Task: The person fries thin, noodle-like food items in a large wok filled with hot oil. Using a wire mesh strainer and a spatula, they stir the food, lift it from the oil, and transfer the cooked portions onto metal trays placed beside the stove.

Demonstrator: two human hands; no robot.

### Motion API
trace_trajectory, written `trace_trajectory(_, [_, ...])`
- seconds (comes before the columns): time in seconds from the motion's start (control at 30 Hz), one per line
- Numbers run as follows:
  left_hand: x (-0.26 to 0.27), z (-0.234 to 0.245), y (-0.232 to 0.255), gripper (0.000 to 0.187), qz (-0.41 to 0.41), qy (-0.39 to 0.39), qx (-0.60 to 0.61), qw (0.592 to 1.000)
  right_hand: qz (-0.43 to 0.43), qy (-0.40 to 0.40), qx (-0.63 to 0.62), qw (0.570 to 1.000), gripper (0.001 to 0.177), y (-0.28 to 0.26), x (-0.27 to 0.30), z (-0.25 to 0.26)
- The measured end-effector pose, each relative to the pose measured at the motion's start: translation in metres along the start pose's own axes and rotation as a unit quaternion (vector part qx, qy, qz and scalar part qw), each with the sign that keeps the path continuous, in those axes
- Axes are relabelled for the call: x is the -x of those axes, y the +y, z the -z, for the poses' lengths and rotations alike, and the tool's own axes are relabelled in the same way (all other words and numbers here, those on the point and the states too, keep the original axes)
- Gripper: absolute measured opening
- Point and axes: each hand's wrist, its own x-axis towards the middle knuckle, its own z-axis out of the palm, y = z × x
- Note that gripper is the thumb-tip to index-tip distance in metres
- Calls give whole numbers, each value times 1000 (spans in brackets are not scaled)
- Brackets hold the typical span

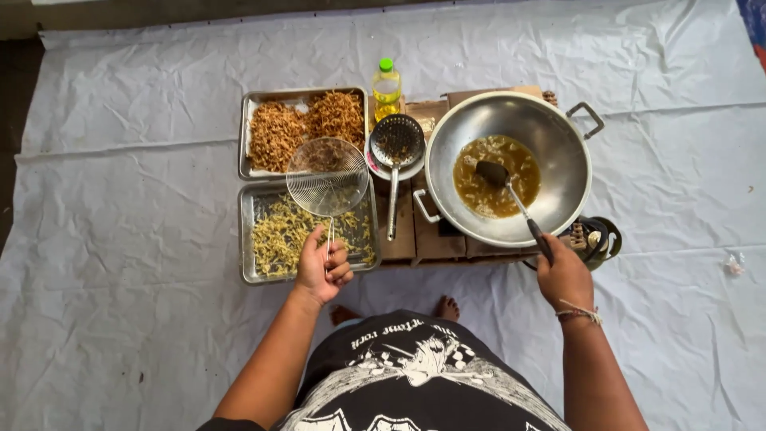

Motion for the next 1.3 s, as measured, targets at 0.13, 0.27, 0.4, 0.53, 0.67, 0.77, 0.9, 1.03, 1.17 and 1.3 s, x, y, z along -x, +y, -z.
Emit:
trace_trajectory(0.13, [-1,9,-1,54,-6,10,-2,1000,17,36,2,999,47,18,-16,-8])
trace_trajectory(0.27, [4,6,-4,54,-16,16,-10,1000,36,72,0,997,46,28,-26,1])
trace_trajectory(0.4, [0,2,-9,54,-24,21,-6,999,51,113,4,992,47,44,-46,4])
trace_trajectory(0.53, [-7,0,-20,53,-24,21,9,999,57,125,-2,991,48,68,-67,-5])
trace_trajectory(0.67, [-14,-5,-35,53,-24,22,14,999,55,132,-23,990,48,79,-79,-7])
trace_trajectory(0.77, [-21,-11,-42,52,-29,20,14,999,61,133,-54,988,47,82,-88,-8])
trace_trajectory(0.9, [-29,-18,-54,52,-35,28,8,999,30,94,-73,992,45,88,-94,-9])
trace_trajectory(1.03, [-33,-28,-60,52,-43,33,7,998,-1,59,-96,994,45,88,-89,-3])
trace_trajectory(1.17, [-37,-34,-65,53,-56,34,9,998,-17,26,-85,996,46,97,-89,-3])
trace_trajectory(1.3, [-36,-38,-68,53,-61,43,12,997,-21,-22,-99,995,45,83,-75,16])
